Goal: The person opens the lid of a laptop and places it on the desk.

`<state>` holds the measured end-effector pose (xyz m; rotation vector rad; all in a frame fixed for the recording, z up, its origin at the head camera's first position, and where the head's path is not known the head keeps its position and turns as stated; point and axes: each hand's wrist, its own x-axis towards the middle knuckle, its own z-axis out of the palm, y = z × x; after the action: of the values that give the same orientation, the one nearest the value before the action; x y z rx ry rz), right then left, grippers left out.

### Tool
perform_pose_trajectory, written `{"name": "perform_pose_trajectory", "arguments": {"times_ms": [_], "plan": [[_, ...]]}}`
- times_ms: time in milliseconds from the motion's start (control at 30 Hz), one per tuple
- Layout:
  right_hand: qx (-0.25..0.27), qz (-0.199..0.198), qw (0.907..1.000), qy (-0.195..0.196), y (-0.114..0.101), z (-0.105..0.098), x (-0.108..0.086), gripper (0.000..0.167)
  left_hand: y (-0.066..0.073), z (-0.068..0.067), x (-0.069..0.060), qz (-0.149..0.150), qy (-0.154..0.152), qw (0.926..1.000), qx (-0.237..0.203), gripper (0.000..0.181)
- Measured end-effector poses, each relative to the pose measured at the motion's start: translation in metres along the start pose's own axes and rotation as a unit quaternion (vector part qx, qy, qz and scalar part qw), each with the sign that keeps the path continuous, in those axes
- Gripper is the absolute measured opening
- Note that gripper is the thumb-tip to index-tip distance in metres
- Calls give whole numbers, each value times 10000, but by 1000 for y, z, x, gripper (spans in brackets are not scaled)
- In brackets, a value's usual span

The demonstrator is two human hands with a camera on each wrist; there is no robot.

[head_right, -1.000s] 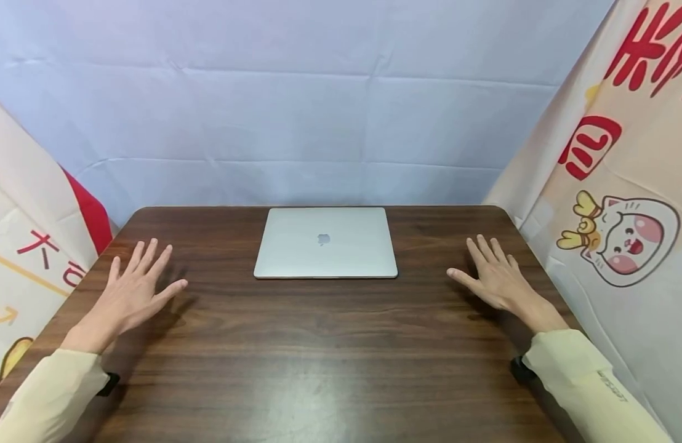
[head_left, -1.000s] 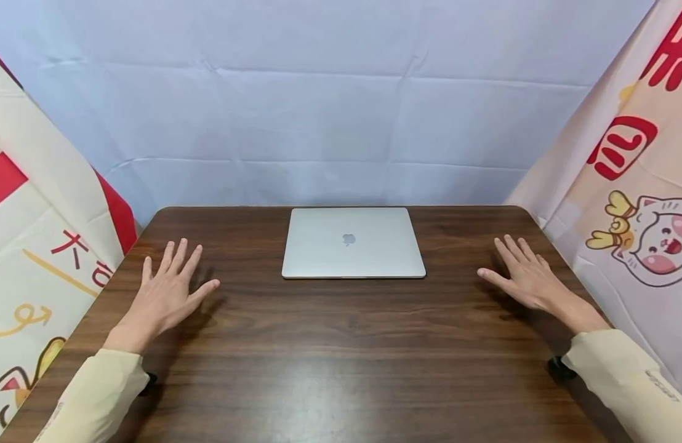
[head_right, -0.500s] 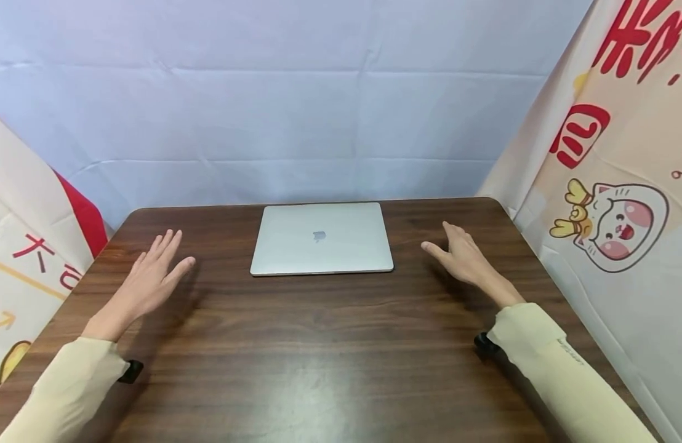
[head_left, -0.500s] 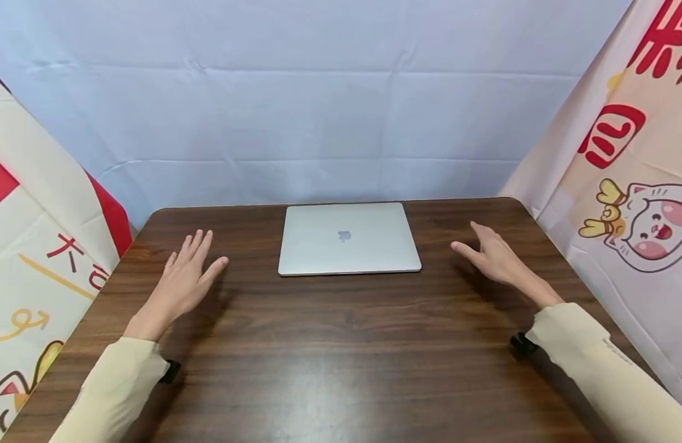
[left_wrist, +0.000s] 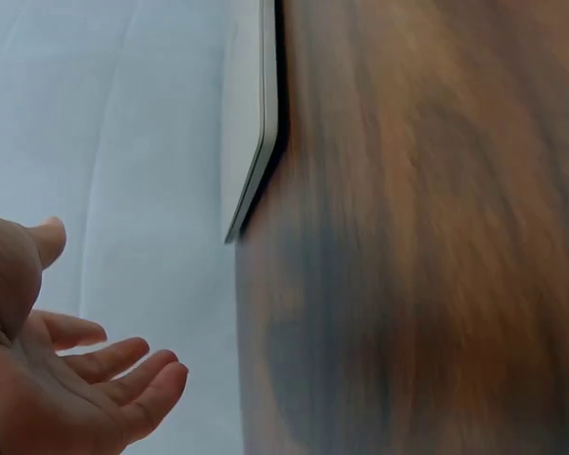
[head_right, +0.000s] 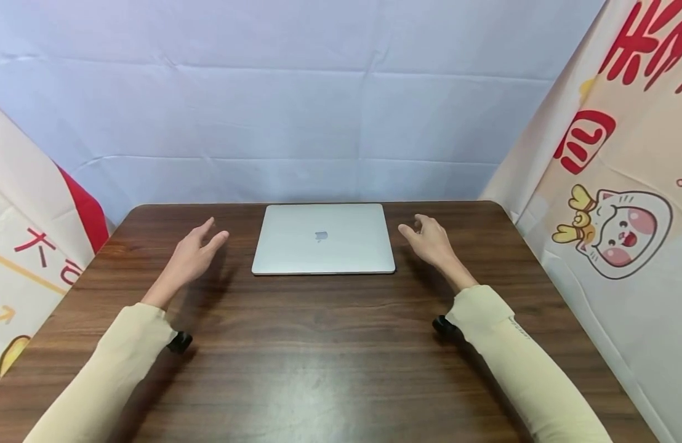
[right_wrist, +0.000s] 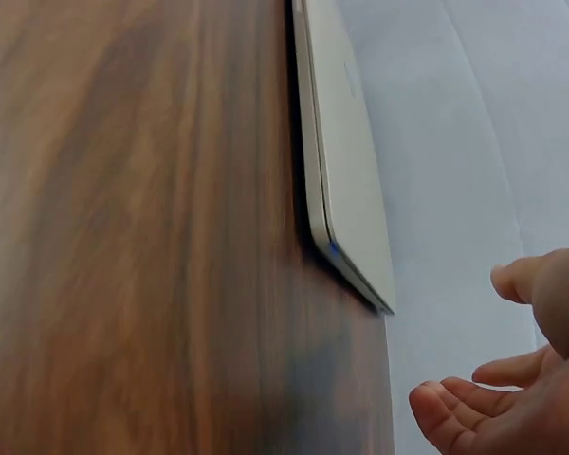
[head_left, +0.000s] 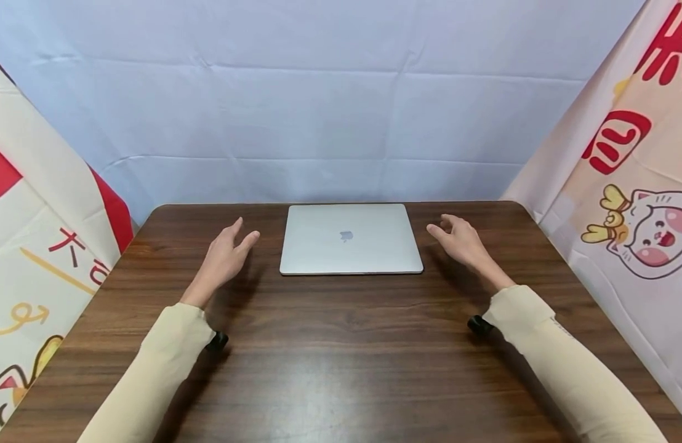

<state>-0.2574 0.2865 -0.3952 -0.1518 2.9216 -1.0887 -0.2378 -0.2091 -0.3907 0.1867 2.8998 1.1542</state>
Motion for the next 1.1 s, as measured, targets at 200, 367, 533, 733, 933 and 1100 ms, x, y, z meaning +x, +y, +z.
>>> {"name": "perform_pose_trajectory", "arguments": {"times_ms": [200, 367, 533, 733, 933, 1100], "plan": [[388, 260, 9989, -23, -4, 12, 15, 75, 6, 13, 18, -66, 52, 9996, -277, 75], [568, 370, 9977, -22, -5, 22, 26, 71, 13, 25, 30, -176, 58, 9983, -555, 71], [742, 493, 9960, 14, -7, 30, 34, 65, 16, 35, 44, -452, 41, 9956, -818, 68], [876, 723, 9935, 98, -9, 37, 43, 62, 23, 46, 56, -640, 34, 9929, -1003, 66], [747, 910, 9930, 38, -10, 42, 49, 62, 25, 56, 65, -802, -22, 9914, -1035, 66], [692, 1020, 9924, 37, -14, 44, 51, 58, 25, 63, 69, -919, -141, 9912, -941, 66]]}}
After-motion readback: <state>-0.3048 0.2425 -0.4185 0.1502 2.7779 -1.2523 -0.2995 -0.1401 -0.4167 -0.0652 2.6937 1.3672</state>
